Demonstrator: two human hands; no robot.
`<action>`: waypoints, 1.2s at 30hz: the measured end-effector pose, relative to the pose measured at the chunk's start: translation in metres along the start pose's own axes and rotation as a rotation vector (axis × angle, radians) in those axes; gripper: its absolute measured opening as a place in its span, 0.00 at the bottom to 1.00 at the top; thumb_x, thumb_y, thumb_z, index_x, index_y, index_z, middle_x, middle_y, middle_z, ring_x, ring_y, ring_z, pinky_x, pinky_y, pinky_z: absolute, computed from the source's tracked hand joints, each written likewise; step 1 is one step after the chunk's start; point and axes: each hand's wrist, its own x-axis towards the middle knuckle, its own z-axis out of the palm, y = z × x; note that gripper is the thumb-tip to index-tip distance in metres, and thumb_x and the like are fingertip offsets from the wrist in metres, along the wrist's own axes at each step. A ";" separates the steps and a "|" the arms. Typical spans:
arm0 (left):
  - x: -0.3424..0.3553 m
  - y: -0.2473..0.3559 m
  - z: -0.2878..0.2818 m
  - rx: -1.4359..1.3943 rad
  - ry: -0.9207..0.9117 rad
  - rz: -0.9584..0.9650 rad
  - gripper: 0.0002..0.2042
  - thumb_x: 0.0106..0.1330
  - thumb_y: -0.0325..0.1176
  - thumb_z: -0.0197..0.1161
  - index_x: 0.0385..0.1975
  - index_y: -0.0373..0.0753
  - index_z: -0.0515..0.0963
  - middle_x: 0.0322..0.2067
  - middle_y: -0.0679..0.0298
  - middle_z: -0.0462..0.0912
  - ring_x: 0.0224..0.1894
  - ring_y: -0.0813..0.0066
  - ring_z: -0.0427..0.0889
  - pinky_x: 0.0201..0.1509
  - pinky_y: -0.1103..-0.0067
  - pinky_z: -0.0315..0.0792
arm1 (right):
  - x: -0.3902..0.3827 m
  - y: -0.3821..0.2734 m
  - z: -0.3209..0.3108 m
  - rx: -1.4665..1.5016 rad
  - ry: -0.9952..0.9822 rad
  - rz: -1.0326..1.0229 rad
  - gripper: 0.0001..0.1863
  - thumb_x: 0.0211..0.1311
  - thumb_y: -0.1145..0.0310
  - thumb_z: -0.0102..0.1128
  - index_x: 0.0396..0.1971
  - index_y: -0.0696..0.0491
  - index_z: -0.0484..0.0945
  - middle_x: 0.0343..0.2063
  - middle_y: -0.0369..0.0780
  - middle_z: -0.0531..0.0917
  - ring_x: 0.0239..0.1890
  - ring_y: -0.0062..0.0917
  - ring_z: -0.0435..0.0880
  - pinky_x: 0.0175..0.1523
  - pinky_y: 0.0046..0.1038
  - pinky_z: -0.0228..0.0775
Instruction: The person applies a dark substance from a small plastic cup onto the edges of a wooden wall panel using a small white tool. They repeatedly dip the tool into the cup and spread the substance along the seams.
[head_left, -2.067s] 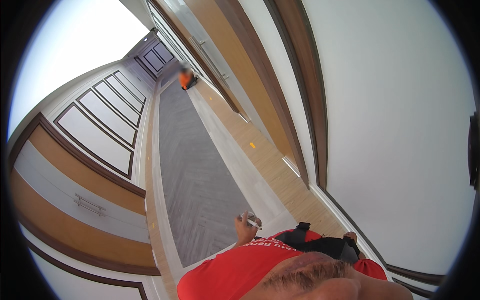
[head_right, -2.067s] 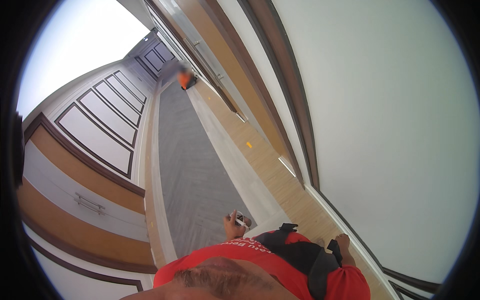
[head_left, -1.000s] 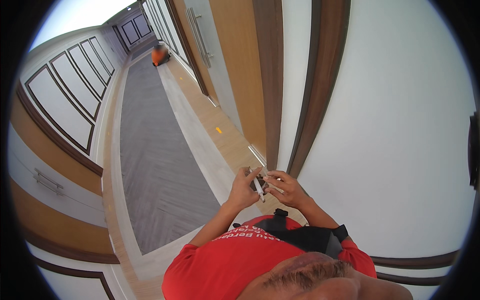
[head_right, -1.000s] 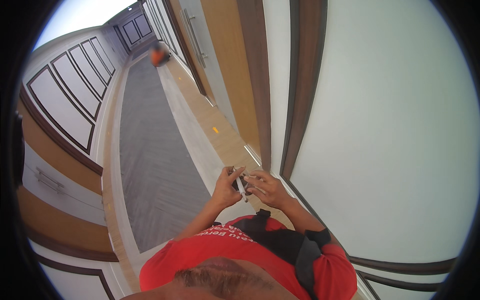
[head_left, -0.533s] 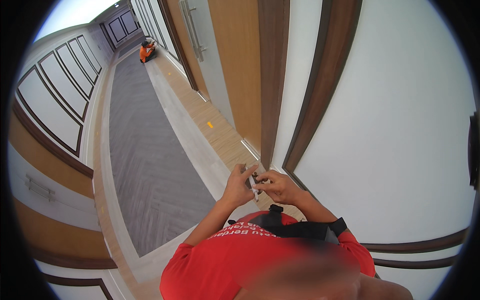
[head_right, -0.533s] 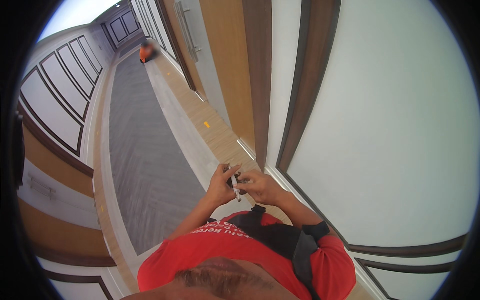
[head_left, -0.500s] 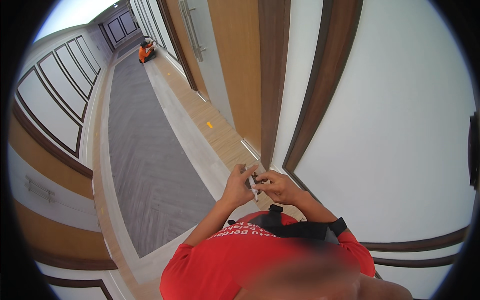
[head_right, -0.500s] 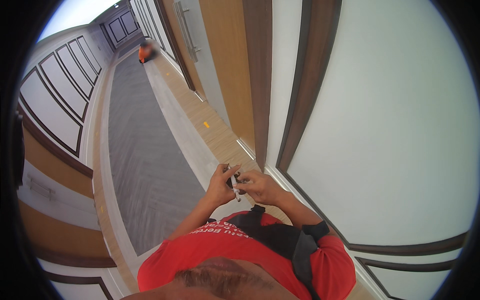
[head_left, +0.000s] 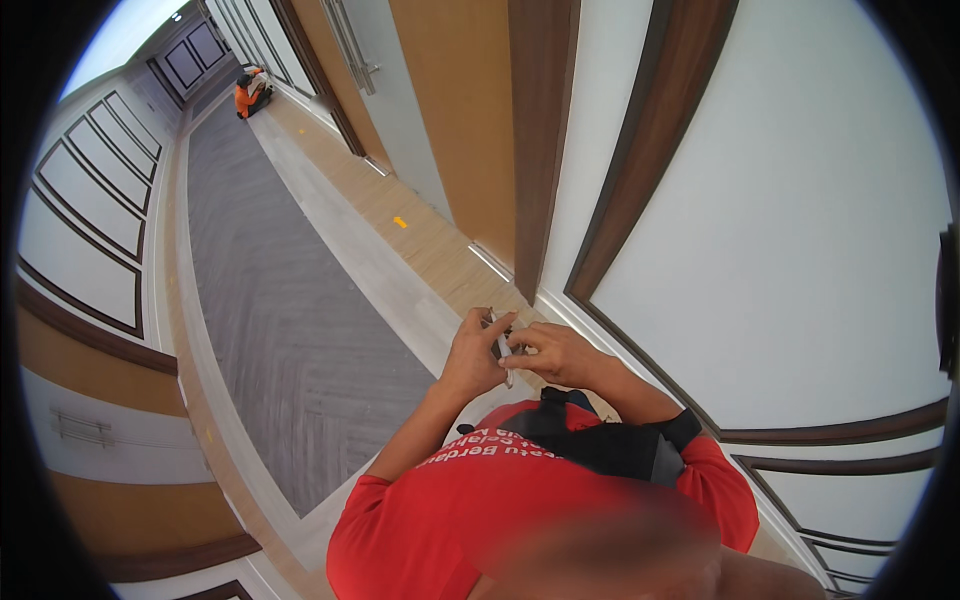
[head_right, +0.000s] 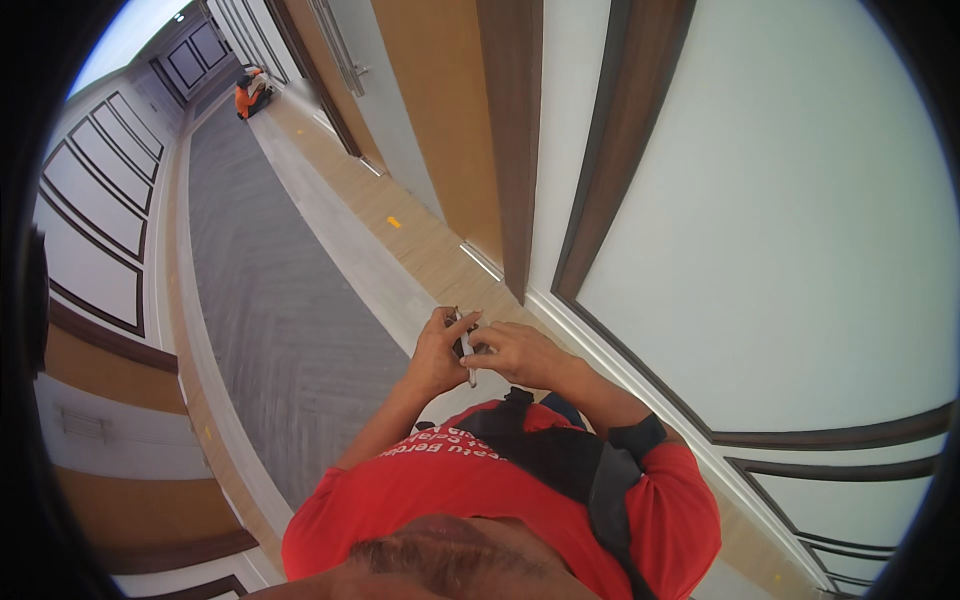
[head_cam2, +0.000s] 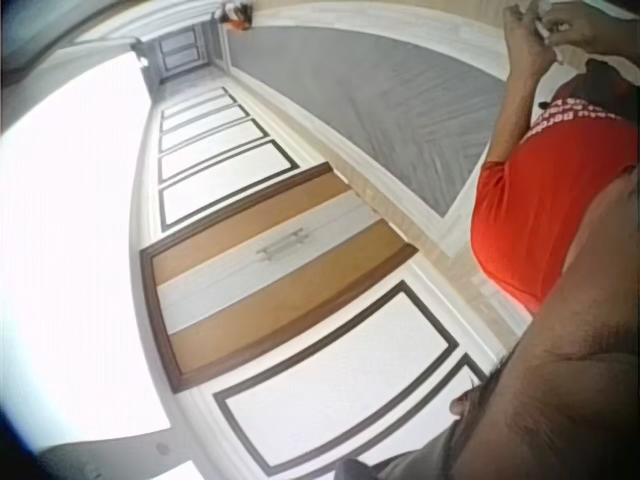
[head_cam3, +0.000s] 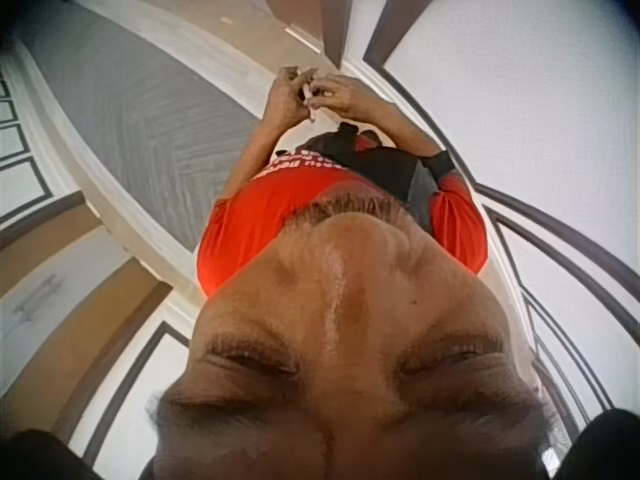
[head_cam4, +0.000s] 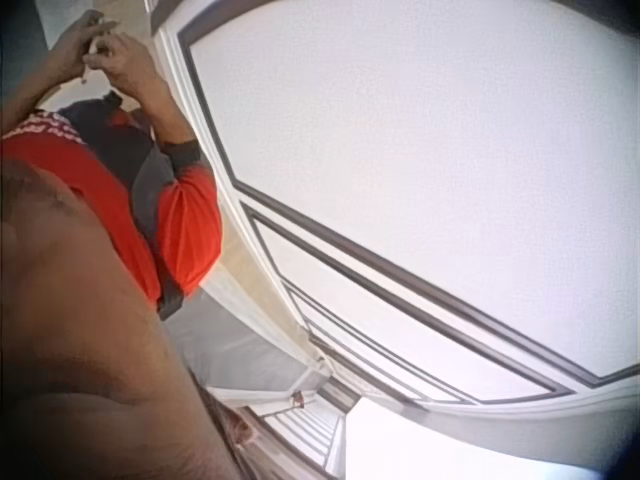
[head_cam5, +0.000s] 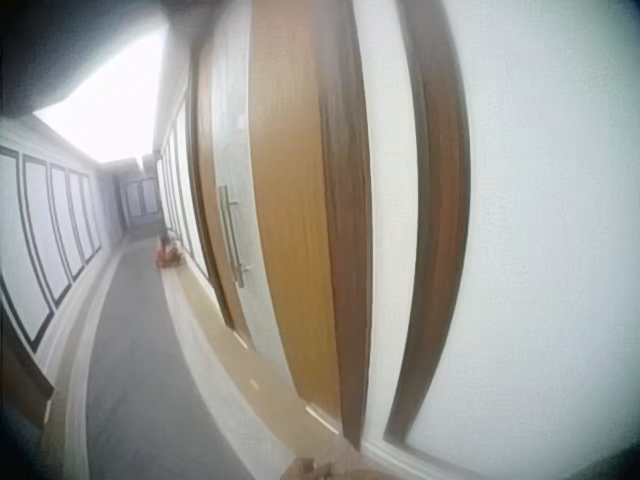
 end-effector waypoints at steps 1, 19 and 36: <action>0.001 -0.002 0.001 0.001 0.011 0.011 0.37 0.43 0.29 0.79 0.61 0.45 0.79 0.51 0.42 0.74 0.52 0.43 0.79 0.55 0.61 0.77 | 0.000 0.001 0.000 -0.011 -0.010 0.003 0.21 0.52 0.77 0.68 0.47 0.41 0.84 0.43 0.37 0.81 0.39 0.32 0.82 0.42 0.33 0.76; 0.077 0.022 0.020 -0.050 0.230 0.045 0.57 0.49 0.32 0.80 0.77 0.31 0.47 0.43 0.47 0.75 0.44 0.49 0.79 0.47 0.64 0.76 | -0.002 0.087 -0.025 0.246 0.593 0.157 0.18 0.64 0.83 0.62 0.52 0.57 0.72 0.49 0.51 0.84 0.48 0.37 0.88 0.47 0.32 0.81; 0.126 0.025 0.038 -0.254 0.318 0.081 0.61 0.51 0.33 0.84 0.77 0.33 0.40 0.62 0.50 0.64 0.57 0.62 0.79 0.59 0.67 0.79 | 0.035 0.139 -0.022 1.021 1.026 0.459 0.15 0.71 0.77 0.58 0.52 0.55 0.64 0.44 0.43 0.81 0.39 0.21 0.84 0.38 0.20 0.79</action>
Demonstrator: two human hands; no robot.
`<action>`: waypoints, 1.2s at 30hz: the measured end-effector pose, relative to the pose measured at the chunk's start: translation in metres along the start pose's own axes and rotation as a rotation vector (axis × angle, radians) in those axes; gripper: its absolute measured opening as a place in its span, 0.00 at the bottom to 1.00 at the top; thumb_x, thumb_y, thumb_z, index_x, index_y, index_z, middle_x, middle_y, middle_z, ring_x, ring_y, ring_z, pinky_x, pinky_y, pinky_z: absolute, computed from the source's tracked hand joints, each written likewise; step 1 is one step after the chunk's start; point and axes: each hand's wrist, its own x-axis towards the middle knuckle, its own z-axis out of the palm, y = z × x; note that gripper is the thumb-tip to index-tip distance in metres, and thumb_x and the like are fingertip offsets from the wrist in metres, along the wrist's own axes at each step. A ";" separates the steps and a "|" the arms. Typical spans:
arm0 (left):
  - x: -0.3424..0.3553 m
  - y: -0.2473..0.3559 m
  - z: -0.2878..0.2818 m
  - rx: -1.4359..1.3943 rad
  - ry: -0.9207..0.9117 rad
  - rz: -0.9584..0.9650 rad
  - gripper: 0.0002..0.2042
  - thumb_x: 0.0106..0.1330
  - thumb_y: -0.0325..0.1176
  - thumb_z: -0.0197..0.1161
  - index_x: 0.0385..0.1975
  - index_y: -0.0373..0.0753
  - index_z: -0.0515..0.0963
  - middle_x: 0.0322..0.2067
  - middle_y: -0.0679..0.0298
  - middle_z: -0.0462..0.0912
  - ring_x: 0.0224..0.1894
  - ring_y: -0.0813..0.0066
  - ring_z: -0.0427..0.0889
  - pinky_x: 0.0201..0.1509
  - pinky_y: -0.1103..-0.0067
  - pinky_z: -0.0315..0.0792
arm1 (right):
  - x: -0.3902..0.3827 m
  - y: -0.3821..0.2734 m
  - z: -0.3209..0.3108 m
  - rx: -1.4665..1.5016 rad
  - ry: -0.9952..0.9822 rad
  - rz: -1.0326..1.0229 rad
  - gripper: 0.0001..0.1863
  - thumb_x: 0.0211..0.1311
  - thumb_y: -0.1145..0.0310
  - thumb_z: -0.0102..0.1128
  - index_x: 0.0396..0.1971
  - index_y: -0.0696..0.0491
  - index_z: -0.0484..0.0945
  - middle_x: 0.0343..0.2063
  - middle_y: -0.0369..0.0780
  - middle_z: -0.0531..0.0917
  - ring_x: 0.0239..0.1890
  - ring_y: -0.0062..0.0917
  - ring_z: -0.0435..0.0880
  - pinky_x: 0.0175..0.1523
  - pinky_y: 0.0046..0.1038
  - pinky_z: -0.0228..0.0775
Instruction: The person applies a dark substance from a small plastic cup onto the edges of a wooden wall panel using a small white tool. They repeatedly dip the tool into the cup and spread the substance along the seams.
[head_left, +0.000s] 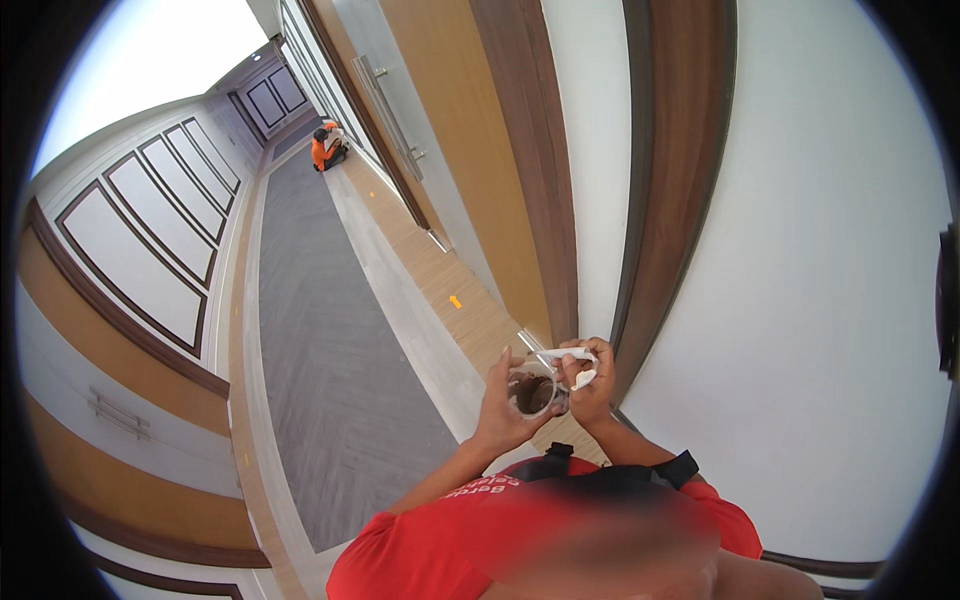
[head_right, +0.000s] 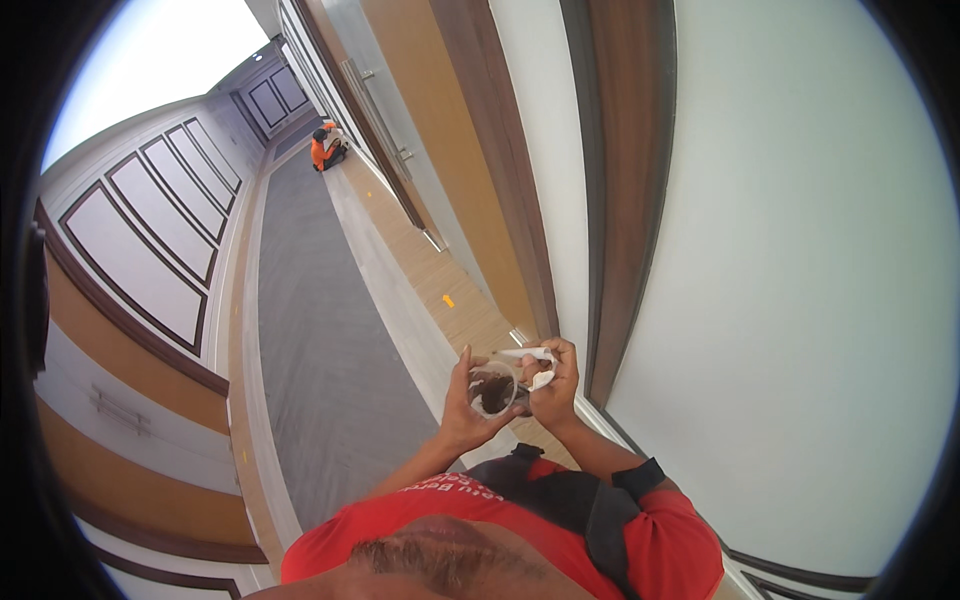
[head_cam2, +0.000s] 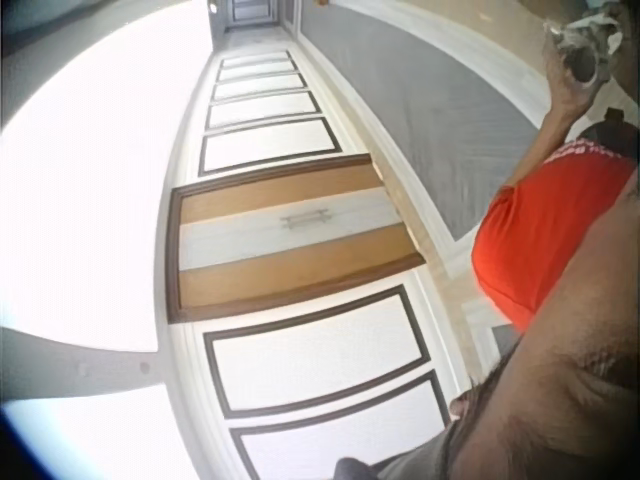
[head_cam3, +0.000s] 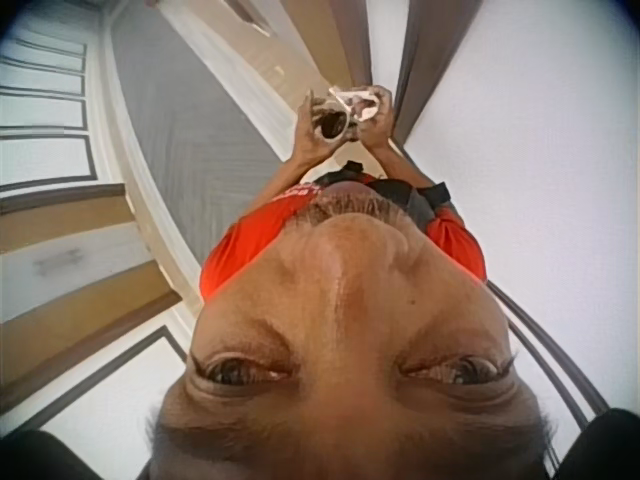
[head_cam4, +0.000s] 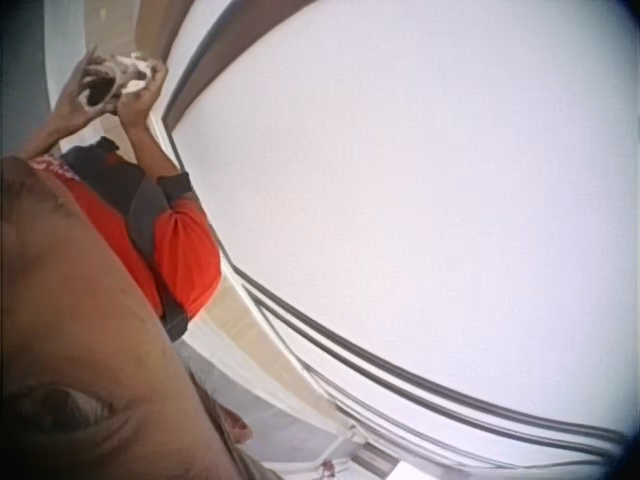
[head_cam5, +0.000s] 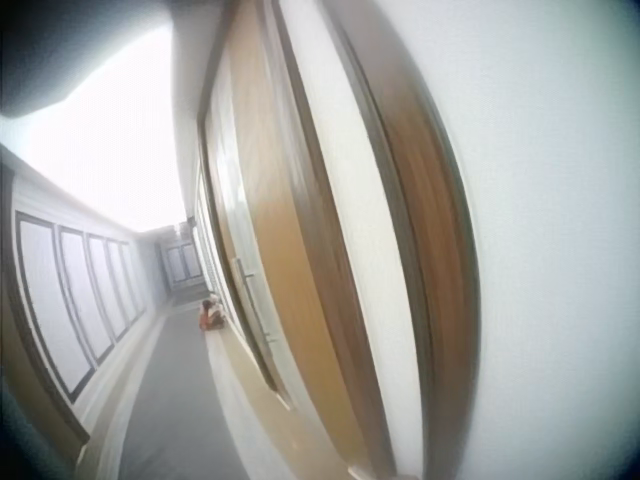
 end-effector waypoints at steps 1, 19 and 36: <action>0.005 0.000 0.001 -0.017 0.006 0.031 0.61 0.51 0.33 0.84 0.77 0.33 0.40 0.62 0.50 0.65 0.57 0.62 0.79 0.59 0.67 0.79 | 0.003 -0.001 0.004 -0.039 0.029 -0.002 0.15 0.72 0.77 0.58 0.52 0.54 0.63 0.44 0.42 0.80 0.38 0.20 0.84 0.38 0.20 0.78; 0.030 -0.029 -0.053 -0.443 0.092 0.150 0.74 0.41 0.35 0.90 0.78 0.42 0.29 0.63 0.52 0.62 0.60 0.56 0.77 0.65 0.64 0.76 | 0.013 0.011 0.081 -0.064 0.223 -0.052 0.16 0.72 0.76 0.59 0.53 0.54 0.64 0.44 0.44 0.82 0.35 0.20 0.84 0.41 0.22 0.79; 0.007 -0.058 -0.076 -0.649 0.202 -0.115 0.70 0.41 0.32 0.89 0.78 0.35 0.35 0.68 0.49 0.67 0.65 0.58 0.75 0.69 0.66 0.74 | -0.011 0.054 0.117 -0.120 0.209 -0.112 0.18 0.71 0.75 0.62 0.53 0.55 0.64 0.47 0.44 0.80 0.46 0.21 0.81 0.47 0.23 0.77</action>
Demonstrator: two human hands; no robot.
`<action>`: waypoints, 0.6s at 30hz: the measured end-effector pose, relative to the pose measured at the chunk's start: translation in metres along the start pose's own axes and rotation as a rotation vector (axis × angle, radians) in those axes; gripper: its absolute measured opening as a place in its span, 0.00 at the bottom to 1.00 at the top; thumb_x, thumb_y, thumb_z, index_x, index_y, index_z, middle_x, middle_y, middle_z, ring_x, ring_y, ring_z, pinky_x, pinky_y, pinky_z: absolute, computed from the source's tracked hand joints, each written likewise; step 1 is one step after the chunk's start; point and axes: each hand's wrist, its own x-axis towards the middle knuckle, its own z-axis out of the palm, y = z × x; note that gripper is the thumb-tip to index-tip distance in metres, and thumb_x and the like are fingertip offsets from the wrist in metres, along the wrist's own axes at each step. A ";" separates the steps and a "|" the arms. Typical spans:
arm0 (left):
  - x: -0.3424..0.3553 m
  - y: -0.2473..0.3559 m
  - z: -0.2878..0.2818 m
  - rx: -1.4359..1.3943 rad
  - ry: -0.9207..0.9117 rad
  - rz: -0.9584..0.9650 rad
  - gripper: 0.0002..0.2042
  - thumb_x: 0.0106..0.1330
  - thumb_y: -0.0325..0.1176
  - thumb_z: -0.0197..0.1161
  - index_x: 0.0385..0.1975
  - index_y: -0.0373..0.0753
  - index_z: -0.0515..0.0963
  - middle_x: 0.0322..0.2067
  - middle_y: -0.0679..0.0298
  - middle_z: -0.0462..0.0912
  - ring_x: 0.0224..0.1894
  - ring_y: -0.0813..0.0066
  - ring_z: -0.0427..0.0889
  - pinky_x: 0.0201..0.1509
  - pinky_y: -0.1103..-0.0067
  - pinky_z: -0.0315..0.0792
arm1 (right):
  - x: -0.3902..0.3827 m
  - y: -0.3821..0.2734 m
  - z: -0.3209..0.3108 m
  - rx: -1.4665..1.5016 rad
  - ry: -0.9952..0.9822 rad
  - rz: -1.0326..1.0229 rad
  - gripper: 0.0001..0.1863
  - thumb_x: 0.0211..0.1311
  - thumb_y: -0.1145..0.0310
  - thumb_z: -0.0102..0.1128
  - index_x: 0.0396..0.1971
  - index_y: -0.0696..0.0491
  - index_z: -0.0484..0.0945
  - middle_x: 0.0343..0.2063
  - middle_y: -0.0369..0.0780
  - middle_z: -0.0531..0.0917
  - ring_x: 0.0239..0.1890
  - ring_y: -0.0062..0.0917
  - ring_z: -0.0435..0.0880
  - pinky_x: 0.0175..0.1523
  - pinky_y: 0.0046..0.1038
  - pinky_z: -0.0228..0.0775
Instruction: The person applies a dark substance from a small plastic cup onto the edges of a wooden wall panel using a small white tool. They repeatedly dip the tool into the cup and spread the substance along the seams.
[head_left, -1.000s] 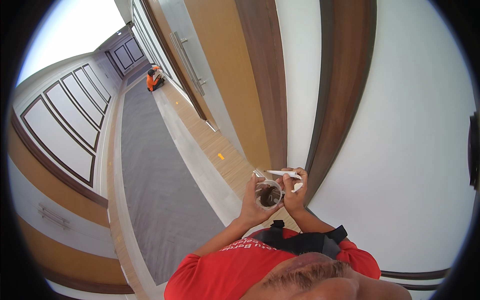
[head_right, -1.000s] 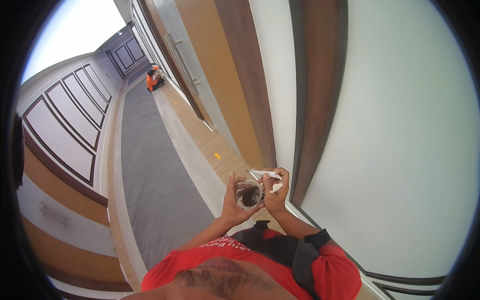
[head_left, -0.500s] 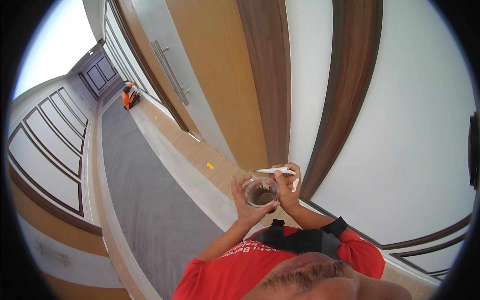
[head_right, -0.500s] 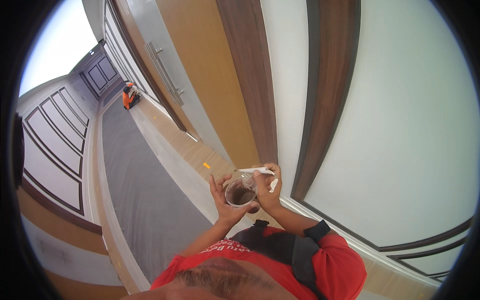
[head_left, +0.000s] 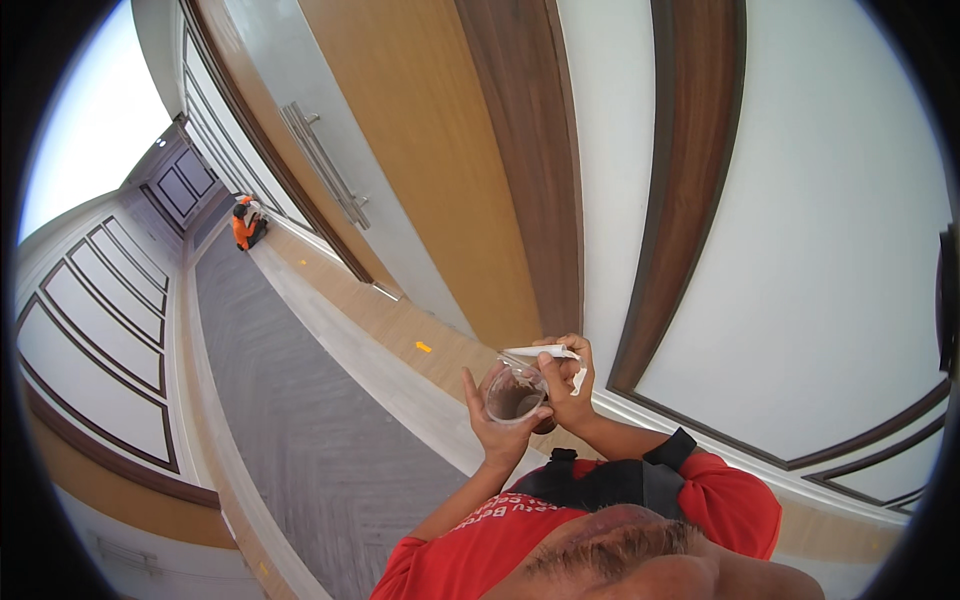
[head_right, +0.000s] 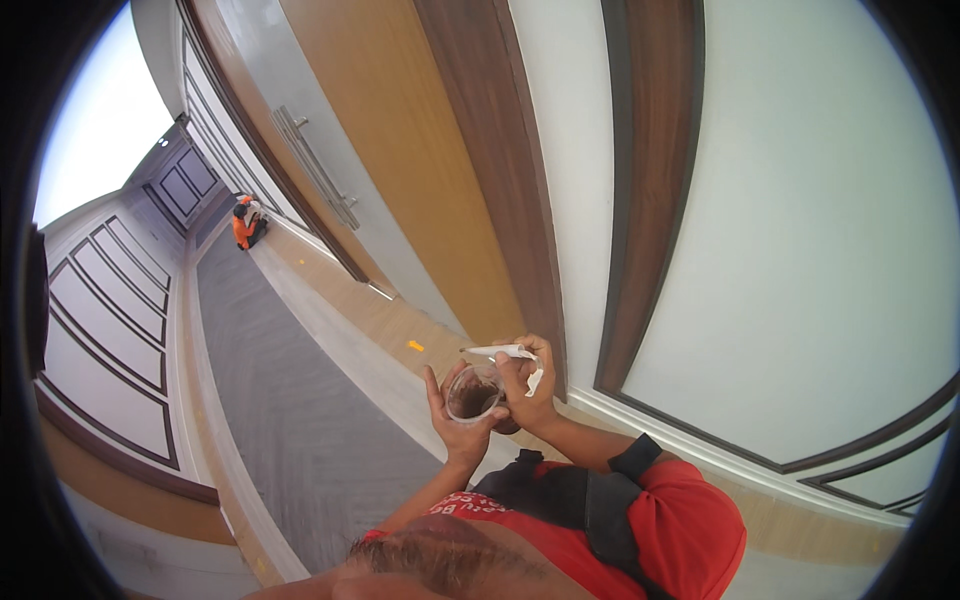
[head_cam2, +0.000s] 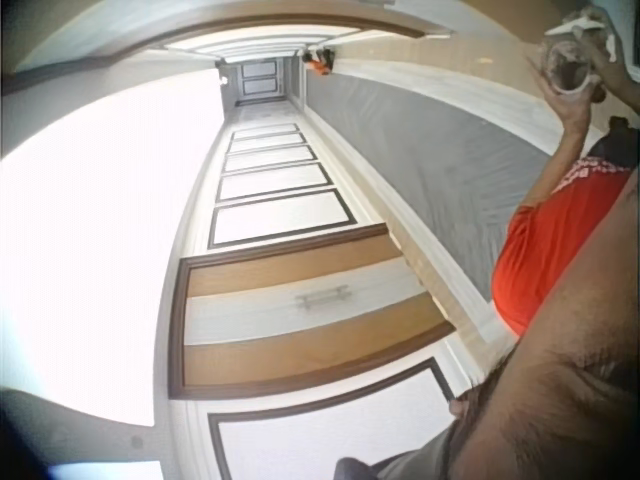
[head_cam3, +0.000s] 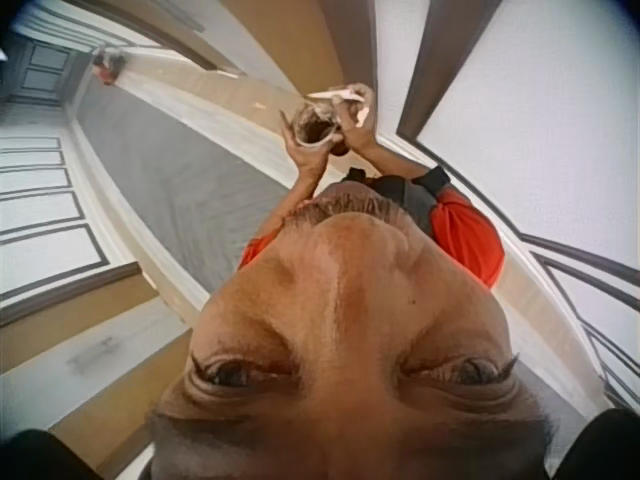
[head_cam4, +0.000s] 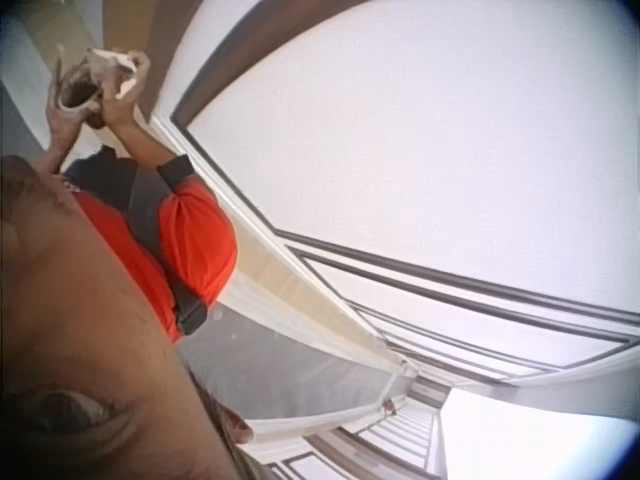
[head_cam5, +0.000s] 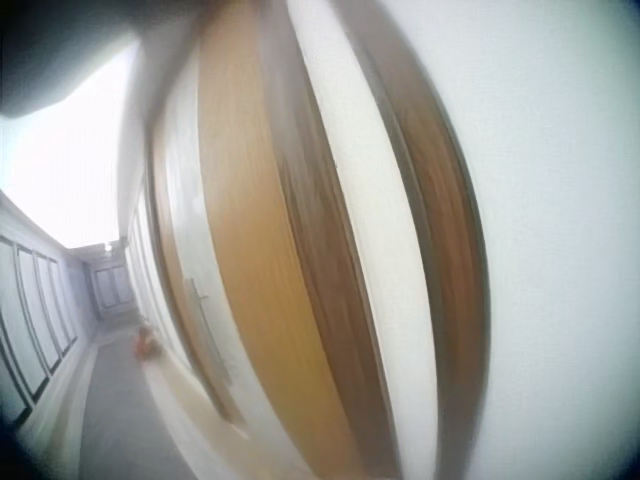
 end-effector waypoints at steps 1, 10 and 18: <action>0.000 0.001 0.004 -0.002 0.015 -0.014 0.70 0.42 0.32 0.88 0.78 0.34 0.35 0.69 0.49 0.67 0.65 0.58 0.75 0.69 0.67 0.74 | 0.002 -0.002 -0.001 0.007 -0.011 -0.009 0.18 0.71 0.75 0.61 0.53 0.55 0.64 0.48 0.44 0.80 0.46 0.21 0.81 0.48 0.23 0.77; 0.003 -0.014 0.052 -0.076 -0.040 -0.162 0.59 0.49 0.32 0.86 0.75 0.29 0.47 0.64 0.52 0.73 0.61 0.64 0.78 0.66 0.69 0.75 | 0.032 -0.017 -0.036 0.048 -0.118 -0.023 0.19 0.72 0.75 0.61 0.54 0.55 0.62 0.50 0.48 0.81 0.47 0.22 0.83 0.48 0.25 0.79; 0.010 -0.009 0.077 0.055 -0.096 -0.137 0.40 0.51 0.28 0.84 0.63 0.33 0.67 0.54 0.57 0.80 0.55 0.68 0.80 0.58 0.73 0.79 | 0.056 -0.027 -0.061 0.088 -0.175 -0.095 0.20 0.71 0.76 0.60 0.56 0.57 0.62 0.50 0.50 0.82 0.47 0.24 0.84 0.50 0.27 0.79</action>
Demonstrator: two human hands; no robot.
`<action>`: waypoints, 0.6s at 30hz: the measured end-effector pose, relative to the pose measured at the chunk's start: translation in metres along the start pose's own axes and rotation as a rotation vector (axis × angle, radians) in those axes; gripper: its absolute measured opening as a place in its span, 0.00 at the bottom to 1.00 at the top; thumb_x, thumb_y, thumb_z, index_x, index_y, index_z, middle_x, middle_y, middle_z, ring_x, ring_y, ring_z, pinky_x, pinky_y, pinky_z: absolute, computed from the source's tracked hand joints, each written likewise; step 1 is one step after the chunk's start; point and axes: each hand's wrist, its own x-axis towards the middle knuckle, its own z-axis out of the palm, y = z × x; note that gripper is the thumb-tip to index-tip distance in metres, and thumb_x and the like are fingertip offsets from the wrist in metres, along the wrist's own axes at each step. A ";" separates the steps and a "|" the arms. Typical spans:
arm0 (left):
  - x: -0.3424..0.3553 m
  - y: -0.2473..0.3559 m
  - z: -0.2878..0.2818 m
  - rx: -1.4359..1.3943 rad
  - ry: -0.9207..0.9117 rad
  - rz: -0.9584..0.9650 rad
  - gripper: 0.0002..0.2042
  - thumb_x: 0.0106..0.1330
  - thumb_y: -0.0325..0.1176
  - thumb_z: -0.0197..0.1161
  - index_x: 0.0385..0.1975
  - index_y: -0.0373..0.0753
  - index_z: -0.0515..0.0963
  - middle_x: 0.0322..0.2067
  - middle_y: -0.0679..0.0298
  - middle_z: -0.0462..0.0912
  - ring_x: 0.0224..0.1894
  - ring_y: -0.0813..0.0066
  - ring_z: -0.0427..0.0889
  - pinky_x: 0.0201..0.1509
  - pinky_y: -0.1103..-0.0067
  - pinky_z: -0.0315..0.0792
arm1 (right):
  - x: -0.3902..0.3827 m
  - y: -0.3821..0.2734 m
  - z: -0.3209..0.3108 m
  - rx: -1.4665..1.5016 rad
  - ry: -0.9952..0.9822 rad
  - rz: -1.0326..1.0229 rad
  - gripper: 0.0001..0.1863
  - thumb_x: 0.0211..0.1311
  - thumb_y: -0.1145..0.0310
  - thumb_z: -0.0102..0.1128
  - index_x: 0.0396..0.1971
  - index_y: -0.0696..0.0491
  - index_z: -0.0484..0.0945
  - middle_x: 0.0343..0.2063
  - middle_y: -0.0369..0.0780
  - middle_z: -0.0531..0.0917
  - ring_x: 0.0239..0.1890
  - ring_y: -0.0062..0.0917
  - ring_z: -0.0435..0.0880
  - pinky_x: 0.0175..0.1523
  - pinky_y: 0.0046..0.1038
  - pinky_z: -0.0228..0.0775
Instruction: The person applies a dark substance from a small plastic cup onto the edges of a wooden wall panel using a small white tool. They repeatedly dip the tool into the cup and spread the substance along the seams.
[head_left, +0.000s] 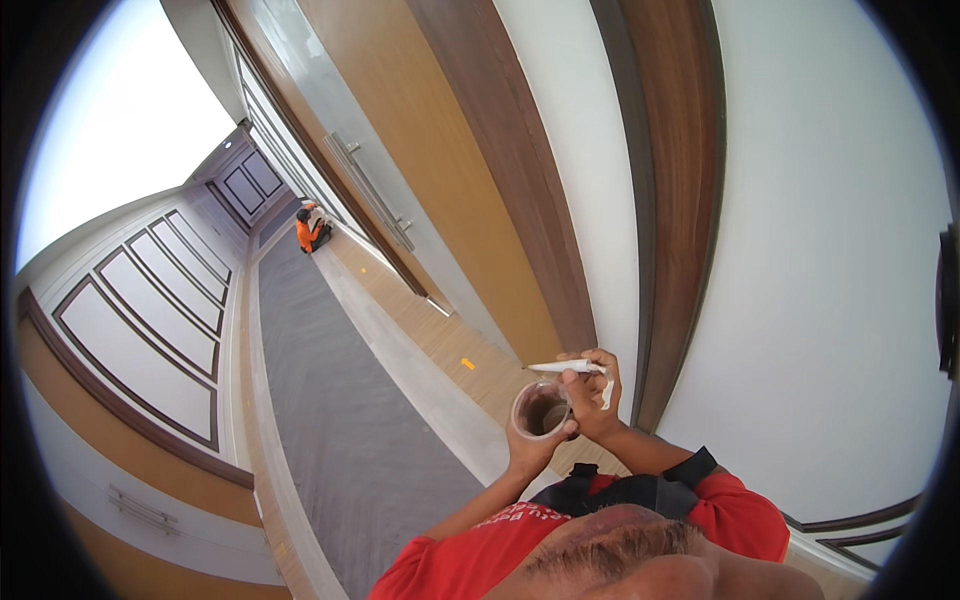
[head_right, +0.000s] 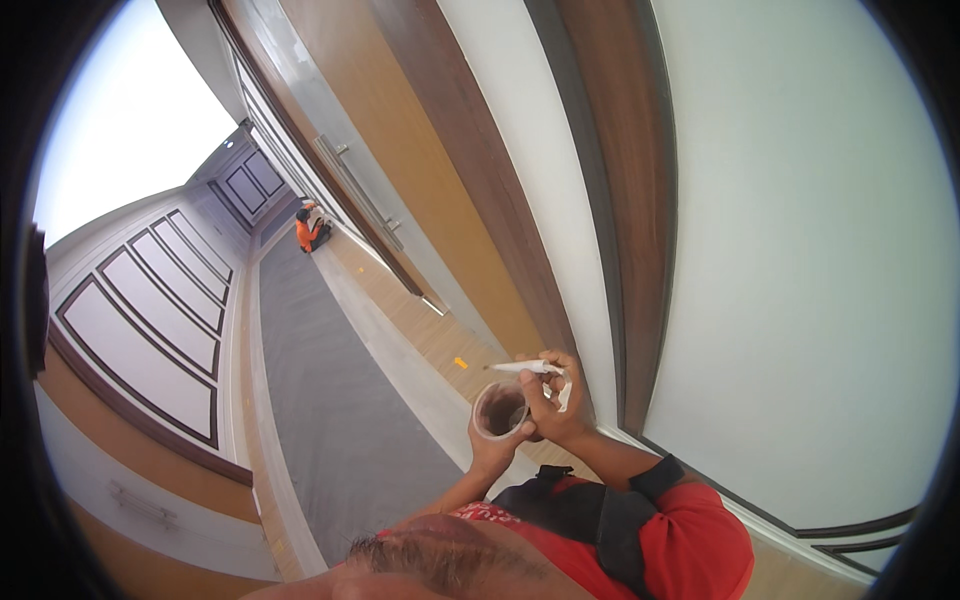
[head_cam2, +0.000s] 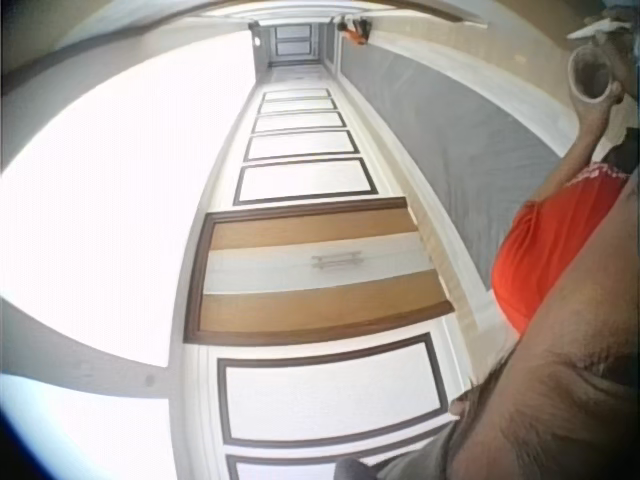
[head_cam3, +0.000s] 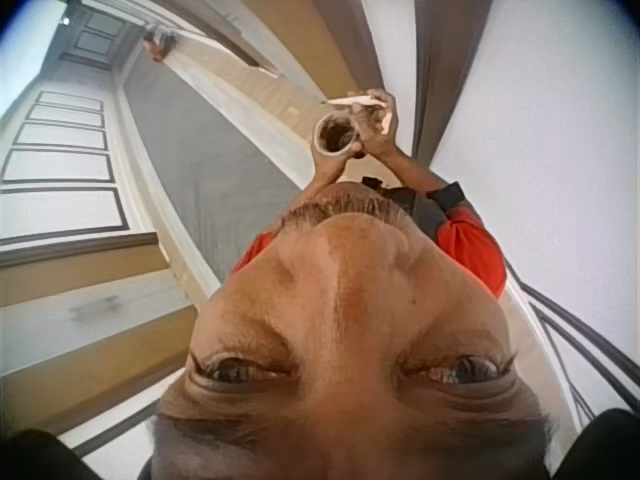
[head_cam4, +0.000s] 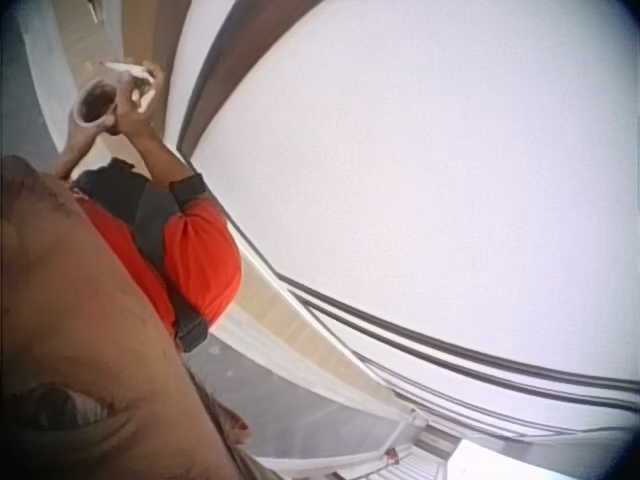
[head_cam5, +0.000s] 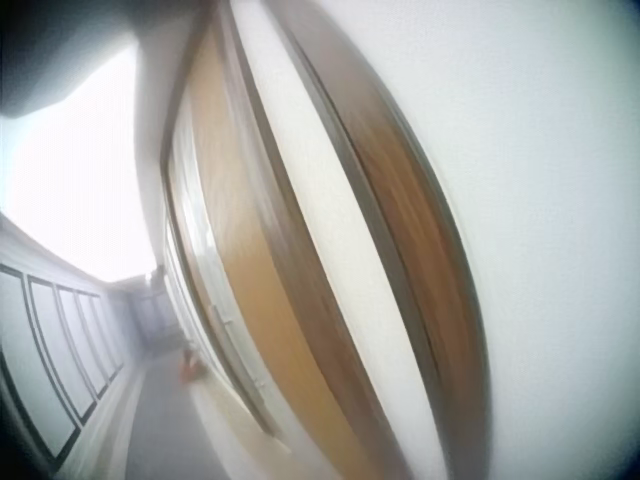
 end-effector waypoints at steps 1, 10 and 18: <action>0.002 -0.003 -0.002 0.036 -0.002 0.047 0.40 0.51 0.27 0.83 0.63 0.33 0.67 0.54 0.57 0.79 0.55 0.68 0.80 0.58 0.73 0.79 | 0.003 -0.003 -0.003 0.012 -0.018 0.032 0.22 0.71 0.77 0.60 0.58 0.57 0.61 0.50 0.50 0.83 0.46 0.25 0.84 0.50 0.27 0.79; 0.028 0.012 0.013 0.258 0.085 0.218 0.44 0.45 0.27 0.86 0.63 0.35 0.66 0.52 0.59 0.78 0.56 0.69 0.79 0.62 0.71 0.75 | 0.057 -0.069 -0.029 0.017 -0.219 -0.193 0.21 0.69 0.82 0.61 0.58 0.61 0.67 0.49 0.54 0.84 0.53 0.34 0.85 0.58 0.35 0.79; 0.023 0.027 0.005 0.406 0.088 0.336 0.45 0.44 0.29 0.87 0.64 0.33 0.65 0.53 0.57 0.79 0.53 0.69 0.82 0.58 0.73 0.78 | 0.081 -0.108 -0.024 -0.392 -0.618 -0.263 0.18 0.59 0.75 0.75 0.48 0.58 0.79 0.39 0.45 0.89 0.38 0.25 0.88 0.41 0.25 0.78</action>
